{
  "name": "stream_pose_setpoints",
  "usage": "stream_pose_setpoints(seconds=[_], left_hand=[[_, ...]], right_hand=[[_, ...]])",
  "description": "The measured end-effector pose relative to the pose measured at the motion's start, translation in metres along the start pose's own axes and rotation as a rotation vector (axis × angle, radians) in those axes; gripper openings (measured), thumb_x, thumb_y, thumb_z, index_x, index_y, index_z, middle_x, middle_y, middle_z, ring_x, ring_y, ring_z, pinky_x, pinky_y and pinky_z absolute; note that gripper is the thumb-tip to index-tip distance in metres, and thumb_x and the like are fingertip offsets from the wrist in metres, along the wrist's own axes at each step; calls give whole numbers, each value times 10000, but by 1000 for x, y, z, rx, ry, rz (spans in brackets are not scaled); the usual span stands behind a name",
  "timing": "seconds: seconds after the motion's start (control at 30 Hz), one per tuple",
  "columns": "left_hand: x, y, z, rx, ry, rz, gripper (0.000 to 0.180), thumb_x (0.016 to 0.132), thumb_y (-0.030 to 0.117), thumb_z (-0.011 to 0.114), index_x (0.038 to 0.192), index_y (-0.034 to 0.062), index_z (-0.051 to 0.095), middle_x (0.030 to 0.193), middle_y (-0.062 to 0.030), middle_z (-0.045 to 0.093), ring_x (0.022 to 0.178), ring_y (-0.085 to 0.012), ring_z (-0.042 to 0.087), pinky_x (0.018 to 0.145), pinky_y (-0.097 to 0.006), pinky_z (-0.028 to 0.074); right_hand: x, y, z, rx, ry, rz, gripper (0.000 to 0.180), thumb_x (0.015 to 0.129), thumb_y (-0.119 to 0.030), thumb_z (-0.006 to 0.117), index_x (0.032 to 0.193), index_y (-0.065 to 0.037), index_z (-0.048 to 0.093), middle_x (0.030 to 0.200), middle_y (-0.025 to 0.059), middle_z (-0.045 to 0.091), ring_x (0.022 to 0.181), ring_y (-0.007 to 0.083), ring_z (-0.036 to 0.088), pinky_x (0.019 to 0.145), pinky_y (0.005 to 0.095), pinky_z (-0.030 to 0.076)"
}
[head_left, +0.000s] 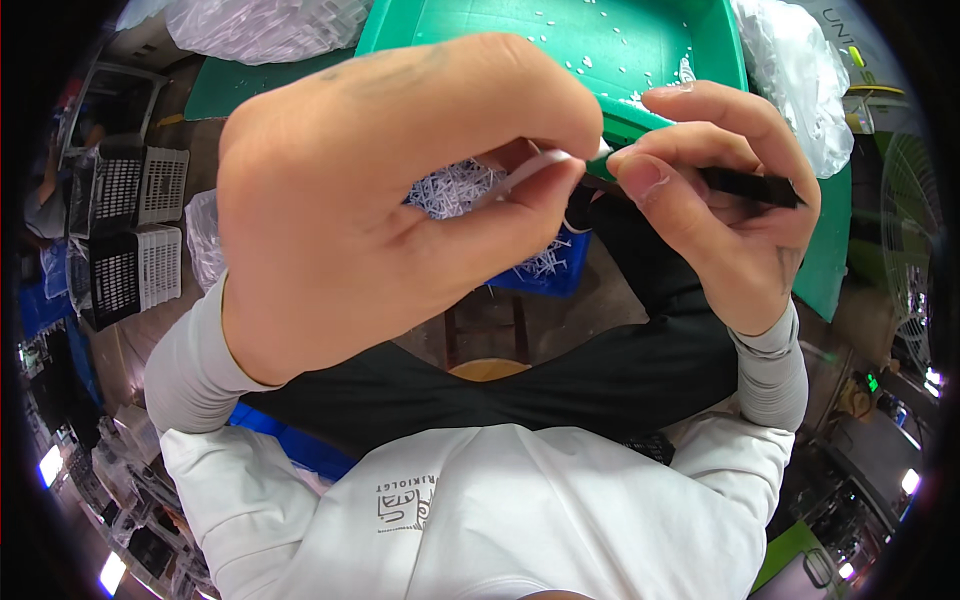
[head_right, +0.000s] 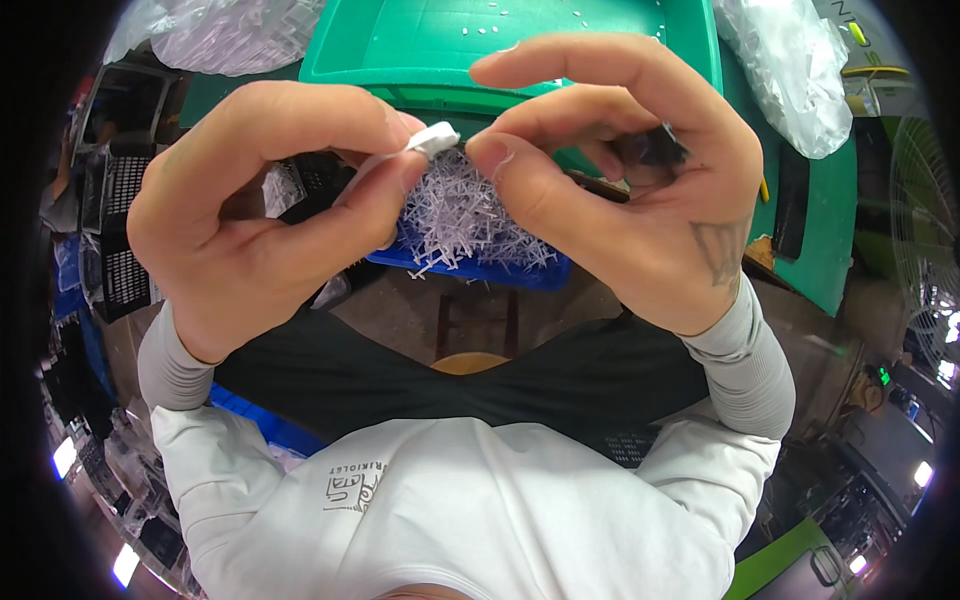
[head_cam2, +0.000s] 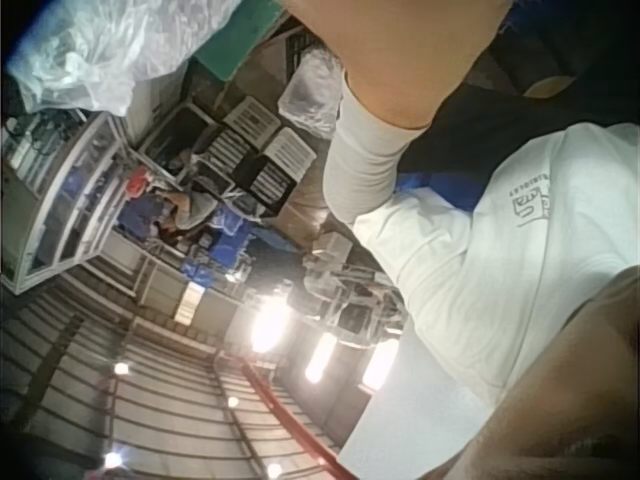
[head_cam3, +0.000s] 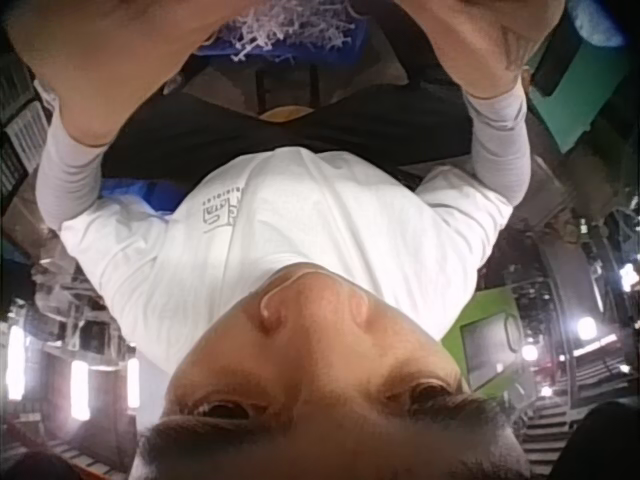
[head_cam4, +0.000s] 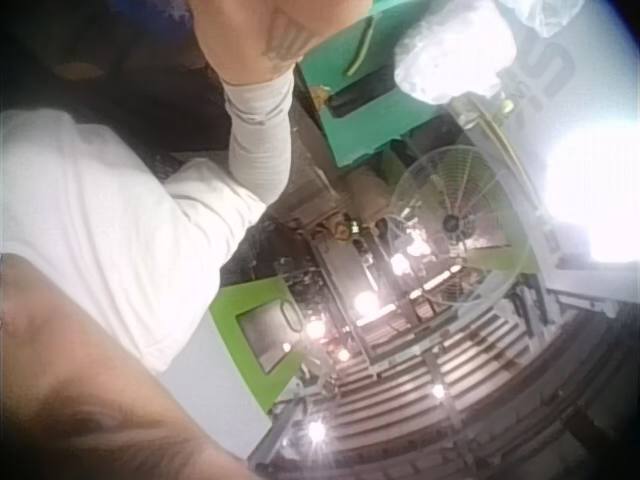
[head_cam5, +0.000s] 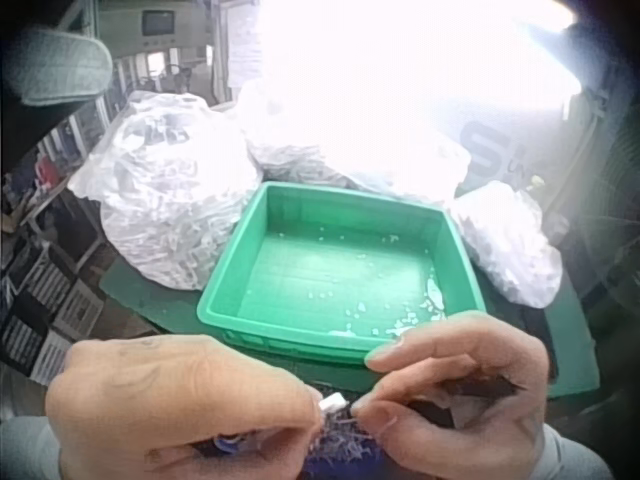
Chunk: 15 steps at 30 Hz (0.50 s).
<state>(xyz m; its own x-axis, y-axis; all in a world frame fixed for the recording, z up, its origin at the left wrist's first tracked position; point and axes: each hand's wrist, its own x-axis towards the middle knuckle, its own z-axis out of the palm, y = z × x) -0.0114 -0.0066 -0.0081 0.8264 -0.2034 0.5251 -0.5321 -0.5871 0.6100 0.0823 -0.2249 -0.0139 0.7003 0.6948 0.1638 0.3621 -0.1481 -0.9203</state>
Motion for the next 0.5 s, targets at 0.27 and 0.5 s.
stream_pose_setpoints(seconds=[0.27, 0.5], left_hand=[[2, -1, 1, -488, 103, -549, 204, 857, -49, 698, 1054, -6, 670, 963, -77, 706, 886, -112, 676, 808, -235, 543], [-4, -18, -3, -757, 9, -528, 196, 947, 88, 632, 1128, 19, 660, 1028, -69, 690, 862, -117, 659, 751, -246, 560]], right_hand=[[5, 16, 5, 244, -83, -258, 441, 1002, -277, 327, 1348, -8, 376, 1108, 184, 625, 921, 156, 530, 782, 302, 391], [17, 38, -27, -70, -97, -586, 251, 1013, -114, 497, 1215, 31, 538, 1291, 242, 547, 906, 143, 566, 745, 272, 460]])
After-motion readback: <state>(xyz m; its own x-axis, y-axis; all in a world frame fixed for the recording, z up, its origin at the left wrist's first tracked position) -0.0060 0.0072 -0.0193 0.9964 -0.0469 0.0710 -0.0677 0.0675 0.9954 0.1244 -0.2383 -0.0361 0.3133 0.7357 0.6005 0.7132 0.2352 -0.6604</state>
